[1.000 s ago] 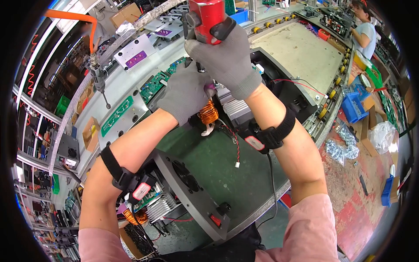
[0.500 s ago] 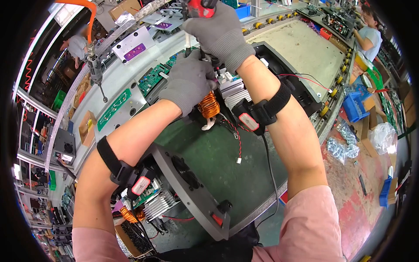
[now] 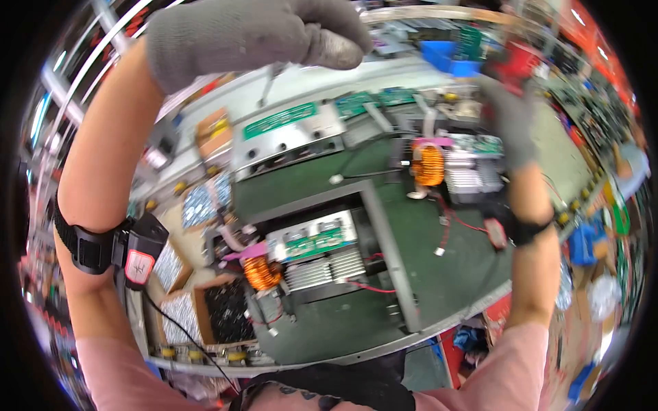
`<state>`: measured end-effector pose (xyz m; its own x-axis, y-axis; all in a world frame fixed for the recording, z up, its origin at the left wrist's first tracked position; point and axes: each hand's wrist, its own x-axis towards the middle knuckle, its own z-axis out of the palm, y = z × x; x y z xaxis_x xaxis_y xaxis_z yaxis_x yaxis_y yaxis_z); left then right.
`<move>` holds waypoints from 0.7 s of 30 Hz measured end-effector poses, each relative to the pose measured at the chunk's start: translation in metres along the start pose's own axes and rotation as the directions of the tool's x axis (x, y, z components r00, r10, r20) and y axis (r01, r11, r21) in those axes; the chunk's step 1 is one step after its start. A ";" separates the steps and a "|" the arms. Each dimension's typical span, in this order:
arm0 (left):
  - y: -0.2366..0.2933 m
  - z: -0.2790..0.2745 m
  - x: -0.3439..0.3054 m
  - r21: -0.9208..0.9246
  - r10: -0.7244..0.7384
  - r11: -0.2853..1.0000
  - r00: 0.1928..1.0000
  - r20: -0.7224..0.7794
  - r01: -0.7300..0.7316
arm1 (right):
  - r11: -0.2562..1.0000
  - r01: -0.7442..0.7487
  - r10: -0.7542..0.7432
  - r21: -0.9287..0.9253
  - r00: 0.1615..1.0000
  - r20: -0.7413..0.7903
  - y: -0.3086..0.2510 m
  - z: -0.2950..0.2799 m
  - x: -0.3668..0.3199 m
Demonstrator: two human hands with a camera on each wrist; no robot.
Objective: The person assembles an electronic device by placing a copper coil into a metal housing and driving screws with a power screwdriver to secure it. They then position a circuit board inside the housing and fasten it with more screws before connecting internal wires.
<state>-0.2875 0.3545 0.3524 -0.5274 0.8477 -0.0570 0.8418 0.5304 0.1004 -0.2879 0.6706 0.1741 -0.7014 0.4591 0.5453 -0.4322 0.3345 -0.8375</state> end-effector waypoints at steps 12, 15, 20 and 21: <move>-0.110 0.151 -0.232 -0.461 -0.454 0.816 0.881 -0.134 0.350 | 0.582 -0.245 0.211 -0.775 0.966 -0.147 0.052 -0.269 -0.270; -0.096 0.193 -0.242 -0.442 -0.414 0.835 0.904 -0.111 0.328 | 0.172 -0.419 0.431 -0.891 0.846 -0.314 0.038 -0.296 -0.318; -0.080 0.229 -0.216 -0.449 -0.401 0.864 0.849 -0.345 0.226 | -0.378 -0.333 0.479 -0.864 0.728 -0.490 -0.007 -0.258 -0.312; -0.072 0.232 -0.210 -0.465 -0.425 0.858 0.810 -0.403 0.219 | -0.231 -0.294 0.292 -0.927 0.888 -0.355 -0.011 -0.250 -0.306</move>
<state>-0.2103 0.1392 0.1265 -0.8318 0.4594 0.3115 0.5530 0.6380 0.5358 0.0732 0.7317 0.0255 -0.5483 0.7973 0.2522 0.8319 0.5510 0.0668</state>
